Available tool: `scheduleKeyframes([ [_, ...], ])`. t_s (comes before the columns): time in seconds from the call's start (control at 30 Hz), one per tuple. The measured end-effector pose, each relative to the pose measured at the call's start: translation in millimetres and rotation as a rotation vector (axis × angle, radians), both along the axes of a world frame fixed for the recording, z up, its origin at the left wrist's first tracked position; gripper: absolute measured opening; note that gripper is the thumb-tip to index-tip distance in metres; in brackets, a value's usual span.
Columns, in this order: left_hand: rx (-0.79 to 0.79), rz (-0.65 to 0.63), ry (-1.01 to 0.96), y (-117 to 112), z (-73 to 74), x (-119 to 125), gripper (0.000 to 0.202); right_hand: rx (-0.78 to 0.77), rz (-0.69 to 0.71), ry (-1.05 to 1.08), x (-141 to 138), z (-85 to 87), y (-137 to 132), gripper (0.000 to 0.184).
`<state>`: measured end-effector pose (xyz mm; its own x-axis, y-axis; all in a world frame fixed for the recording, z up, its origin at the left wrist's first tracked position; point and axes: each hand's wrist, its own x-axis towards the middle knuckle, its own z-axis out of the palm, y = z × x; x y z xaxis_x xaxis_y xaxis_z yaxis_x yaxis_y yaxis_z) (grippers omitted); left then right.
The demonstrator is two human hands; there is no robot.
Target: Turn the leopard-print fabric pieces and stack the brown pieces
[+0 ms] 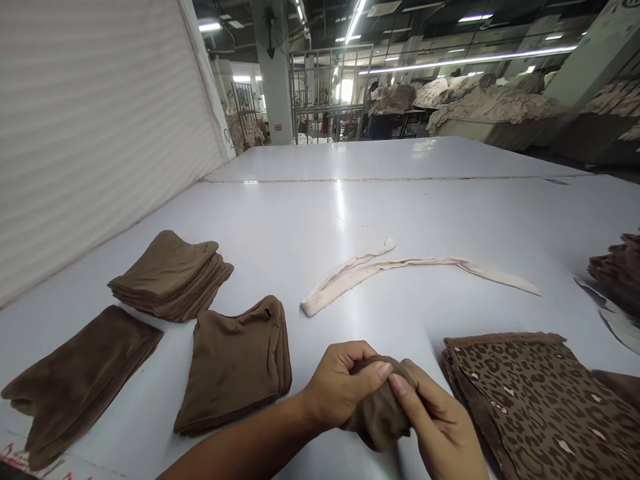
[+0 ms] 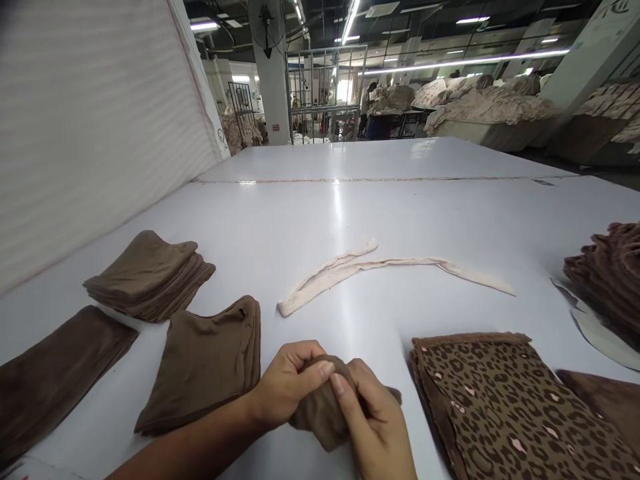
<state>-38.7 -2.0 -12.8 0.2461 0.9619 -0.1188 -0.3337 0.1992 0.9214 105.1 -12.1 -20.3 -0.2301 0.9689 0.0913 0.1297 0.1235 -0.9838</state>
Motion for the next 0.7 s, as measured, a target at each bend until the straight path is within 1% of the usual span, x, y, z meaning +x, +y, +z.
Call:
scheduleKeyframes([
  [0.07, 0.011, 0.032, -0.011, 1.2, -1.4, -0.5, 0.044, 0.014, 0.043, 0.007, -1.8, 1.0, -1.1, 0.023],
  [0.1, 0.031, 0.027, -0.001, 1.6, -1.6, -1.1, 0.043, 0.013, 0.051, 0.006, -1.8, 1.0, -1.3, 0.024],
  [0.17, 0.092, -0.013, 0.045, 1.9, -0.9, -2.9, 0.037, 0.016, 0.022, -0.016, -0.2, 0.4, -0.8, 0.03],
  [0.27, 0.172, -0.094, 0.074, 1.8, 2.0, -5.9, 0.027, 0.111, -0.008, -0.102, 4.0, 0.7, 3.0, 0.035],
  [0.33, 0.169, -0.116, 0.105, 2.6, 4.7, -9.6, 0.021, 0.193, 0.067, -0.179, 7.7, 1.9, 7.1, 0.029],
  [0.4, 0.144, -0.116, 0.142, 4.7, 8.2, -16.5, 0.018, 0.228, 0.214, -0.312, 14.0, 1.3, 11.7, 0.014],
  [0.47, 0.142, -0.061, 0.129, 8.3, 11.5, -27.5, 0.017, 0.194, 0.349, -0.497, 24.7, -3.0, 15.8, 0.013],
  [0.5, 0.14, -0.011, 0.096, 10.6, 12.5, -34.0, 0.016, 0.159, 0.376, -0.577, 31.7, -6.4, 17.3, 0.014],
  [0.53, 0.127, 0.04, 0.056, 12.9, 12.8, -40.6, 0.017, 0.116, 0.374, -0.625, 39.4, -10.1, 18.3, 0.018],
  [0.6, 0.064, 0.147, -0.021, 17.1, 10.7, -52.4, 0.019, 0.029, 0.312, -0.604, 55.4, -16.6, 18.6, 0.023],
  [0.7, -0.052, 0.292, -0.095, 19.9, 2.0, -61.3, 0.026, -0.04, 0.183, -0.399, 73.3, -22.6, 16.0, 0.023],
])
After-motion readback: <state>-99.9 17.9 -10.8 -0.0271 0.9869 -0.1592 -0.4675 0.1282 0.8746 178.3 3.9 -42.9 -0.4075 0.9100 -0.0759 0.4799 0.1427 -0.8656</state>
